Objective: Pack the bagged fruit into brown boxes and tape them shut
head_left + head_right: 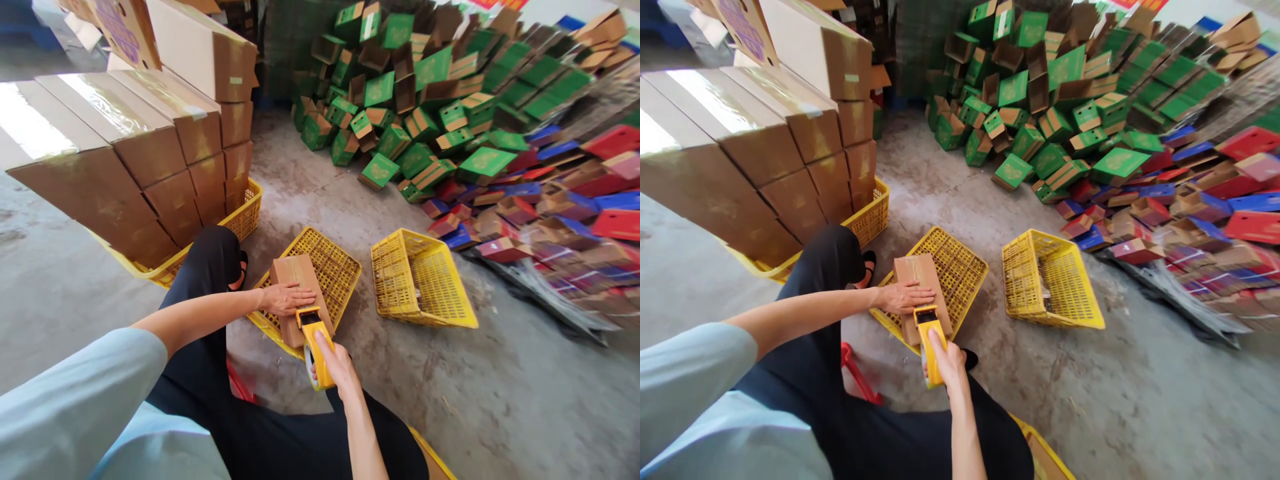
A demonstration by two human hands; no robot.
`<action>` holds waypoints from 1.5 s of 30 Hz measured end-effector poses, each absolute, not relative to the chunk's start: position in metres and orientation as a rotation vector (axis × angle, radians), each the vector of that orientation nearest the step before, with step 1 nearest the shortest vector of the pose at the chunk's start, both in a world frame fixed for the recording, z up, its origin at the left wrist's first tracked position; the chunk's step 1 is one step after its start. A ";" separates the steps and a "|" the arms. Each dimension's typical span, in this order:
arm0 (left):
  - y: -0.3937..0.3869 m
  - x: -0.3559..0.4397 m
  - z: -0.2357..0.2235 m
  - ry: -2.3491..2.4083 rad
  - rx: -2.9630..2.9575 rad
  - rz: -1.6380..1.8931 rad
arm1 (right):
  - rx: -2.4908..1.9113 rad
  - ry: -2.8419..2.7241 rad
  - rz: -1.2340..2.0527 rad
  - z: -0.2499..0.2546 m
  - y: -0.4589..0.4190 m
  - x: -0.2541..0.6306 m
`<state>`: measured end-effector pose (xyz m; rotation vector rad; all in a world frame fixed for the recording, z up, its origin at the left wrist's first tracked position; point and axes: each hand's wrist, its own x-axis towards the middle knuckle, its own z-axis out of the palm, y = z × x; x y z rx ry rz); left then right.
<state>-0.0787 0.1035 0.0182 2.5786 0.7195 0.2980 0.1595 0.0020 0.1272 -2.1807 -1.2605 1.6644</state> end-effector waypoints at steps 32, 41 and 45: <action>0.093 -0.071 0.015 0.878 2.667 0.306 | -2.247 -1.196 1.673 0.136 -0.071 0.212; 0.092 -0.070 0.017 0.891 2.666 0.287 | -2.241 -1.195 1.689 0.122 -0.071 0.218; 0.092 -0.071 0.016 0.886 2.645 0.280 | -2.239 -1.182 1.685 0.109 -0.067 0.221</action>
